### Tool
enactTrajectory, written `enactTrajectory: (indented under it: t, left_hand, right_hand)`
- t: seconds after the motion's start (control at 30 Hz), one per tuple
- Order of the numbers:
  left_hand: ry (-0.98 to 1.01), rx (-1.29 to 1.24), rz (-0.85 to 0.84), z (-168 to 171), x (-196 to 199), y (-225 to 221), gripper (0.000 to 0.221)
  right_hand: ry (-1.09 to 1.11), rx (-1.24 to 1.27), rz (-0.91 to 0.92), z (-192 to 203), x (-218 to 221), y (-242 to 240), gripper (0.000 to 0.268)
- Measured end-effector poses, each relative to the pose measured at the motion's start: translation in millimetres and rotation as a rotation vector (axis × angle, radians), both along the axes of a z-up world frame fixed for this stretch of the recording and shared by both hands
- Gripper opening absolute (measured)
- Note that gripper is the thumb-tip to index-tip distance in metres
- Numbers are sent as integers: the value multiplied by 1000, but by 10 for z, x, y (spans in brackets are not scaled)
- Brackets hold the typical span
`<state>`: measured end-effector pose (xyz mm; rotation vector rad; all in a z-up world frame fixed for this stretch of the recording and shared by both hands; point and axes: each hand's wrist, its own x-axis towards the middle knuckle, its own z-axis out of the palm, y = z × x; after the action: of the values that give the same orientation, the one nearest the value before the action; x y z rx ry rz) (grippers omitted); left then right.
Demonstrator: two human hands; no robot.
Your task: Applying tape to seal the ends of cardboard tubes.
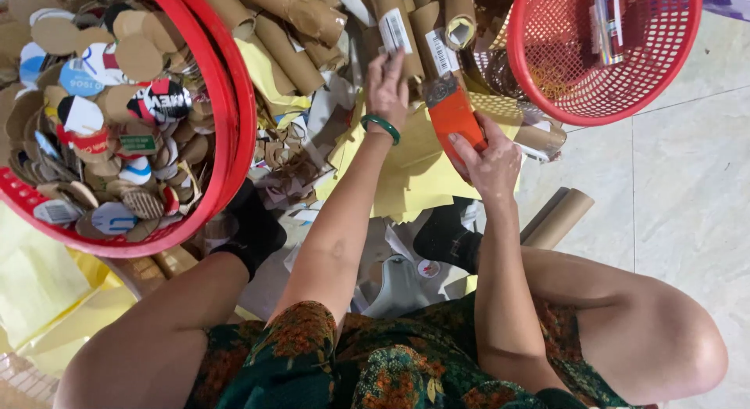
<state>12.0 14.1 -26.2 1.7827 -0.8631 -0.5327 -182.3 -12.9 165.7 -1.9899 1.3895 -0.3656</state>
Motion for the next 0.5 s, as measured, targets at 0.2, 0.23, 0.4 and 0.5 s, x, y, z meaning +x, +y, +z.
enactTrajectory:
  t: [0.2, 0.23, 0.4, 0.5]
  left_hand:
    - [-18, -87, 353, 655, 605, 759, 39]
    - [-23, -87, 358, 717, 651, 920, 39]
    - [-184, 196, 265, 514, 779, 1452, 32]
    - [-151, 320, 219, 267, 735, 1559, 34]
  right_hand:
    - [-1, 16, 37, 114, 170, 128, 57]
    - [-6, 17, 42, 110, 180, 170, 57]
    - [-125, -5, 124, 169, 264, 362, 59]
    - [-132, -16, 165, 207, 272, 434, 59]
